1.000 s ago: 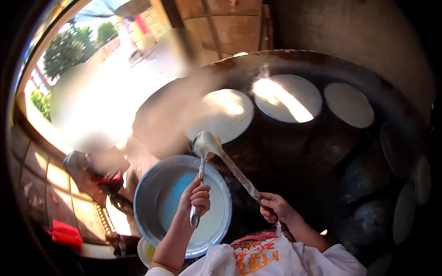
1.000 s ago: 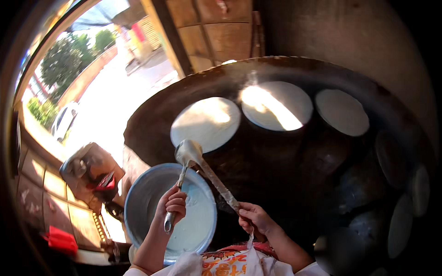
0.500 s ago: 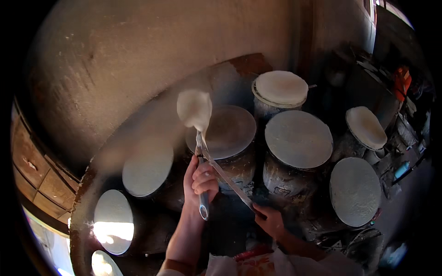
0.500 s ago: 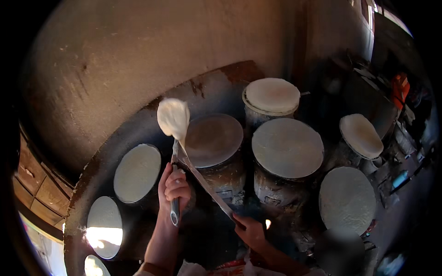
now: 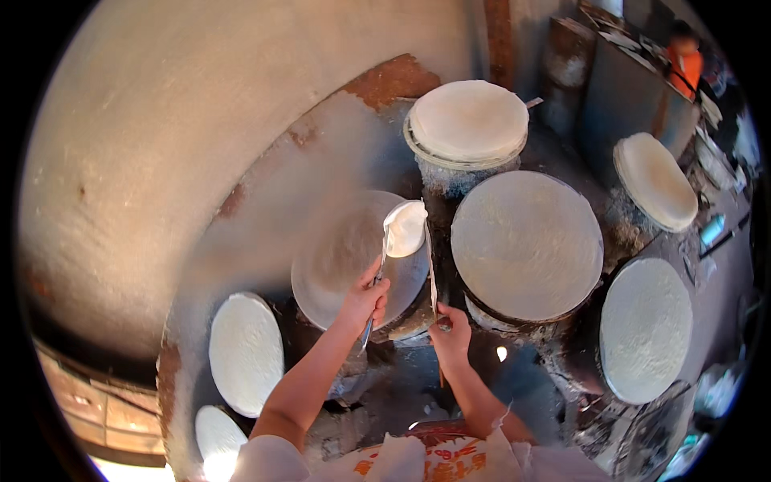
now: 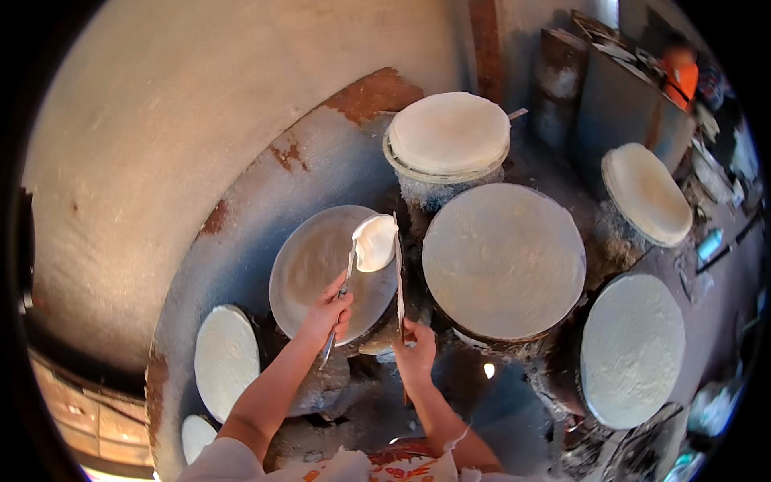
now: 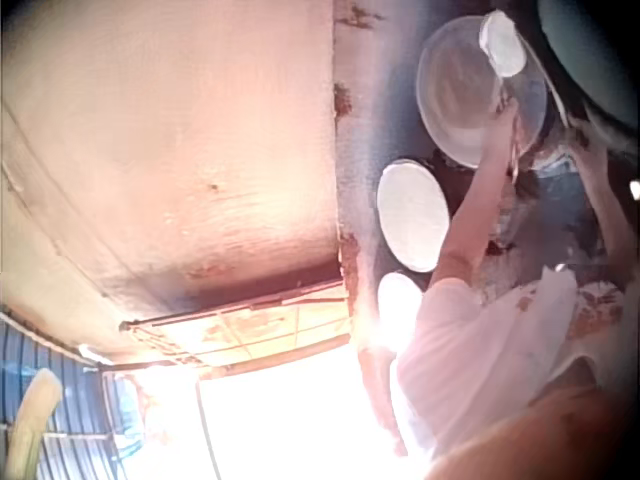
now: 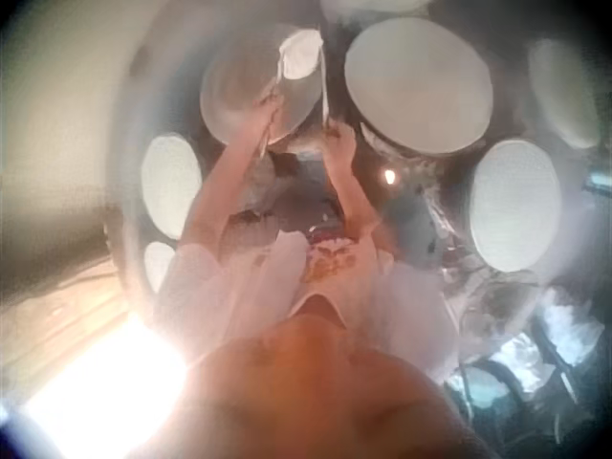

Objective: The person pours liquid batter onto circular heated plates using a ladle, spreads it into thin layers with a wooden stick, and removes the cooked crepes by hand.

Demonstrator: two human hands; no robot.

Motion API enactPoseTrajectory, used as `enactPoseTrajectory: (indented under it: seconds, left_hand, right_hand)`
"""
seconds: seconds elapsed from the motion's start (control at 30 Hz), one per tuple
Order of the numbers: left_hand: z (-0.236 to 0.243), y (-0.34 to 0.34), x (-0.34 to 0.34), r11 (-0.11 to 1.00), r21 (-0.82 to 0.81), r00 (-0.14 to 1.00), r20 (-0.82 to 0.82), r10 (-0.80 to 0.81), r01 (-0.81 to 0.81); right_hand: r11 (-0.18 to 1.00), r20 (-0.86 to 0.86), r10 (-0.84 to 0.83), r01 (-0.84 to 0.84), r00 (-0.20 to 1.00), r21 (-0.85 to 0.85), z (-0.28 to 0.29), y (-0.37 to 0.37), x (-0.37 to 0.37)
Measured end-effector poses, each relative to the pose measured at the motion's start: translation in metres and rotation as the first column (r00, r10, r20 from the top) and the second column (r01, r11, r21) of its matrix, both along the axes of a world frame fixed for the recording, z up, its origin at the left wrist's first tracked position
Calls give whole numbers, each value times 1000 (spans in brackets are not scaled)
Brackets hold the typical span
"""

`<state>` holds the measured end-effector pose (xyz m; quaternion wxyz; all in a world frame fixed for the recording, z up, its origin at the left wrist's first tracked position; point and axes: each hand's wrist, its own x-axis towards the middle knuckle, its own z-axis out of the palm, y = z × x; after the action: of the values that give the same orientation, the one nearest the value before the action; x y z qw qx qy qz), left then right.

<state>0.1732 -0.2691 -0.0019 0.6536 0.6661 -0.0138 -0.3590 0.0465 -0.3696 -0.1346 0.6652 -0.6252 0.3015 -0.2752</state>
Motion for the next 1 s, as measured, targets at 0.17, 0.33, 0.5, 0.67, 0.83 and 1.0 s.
enactPoseTrajectory:
  seconds: [0.17,0.33,0.5,0.67,0.83,1.0]
  left_hand:
    - [-32,5,73,932,360,872,470,-136,-49]
    - [-63,37,130,841,458,508,818,-271,-289]
    - [-37,78,126,628,763,679,543,-494,-154]
    - [-57,112,129,785,514,400,838,-372,-346]
    - [-36,124,101,661,723,760,542,-359,-202]
    - [-37,141,77,836,479,811,580,-74,-266]
  right_hand:
    - [823,-208,49,-158,977,-545,44,-1,38]
    - [683,-274,27,-218,961,-697,78,-8,73]
    - [668,-391,101,-353,915,-655,42,1,27]
    - [554,-339,122,-347,933,-757,76,-16,78]
    - [649,-340,165,-361,926,-669,51,-11,69]
    - [564,-284,146,-316,947,-763,77,-33,106]
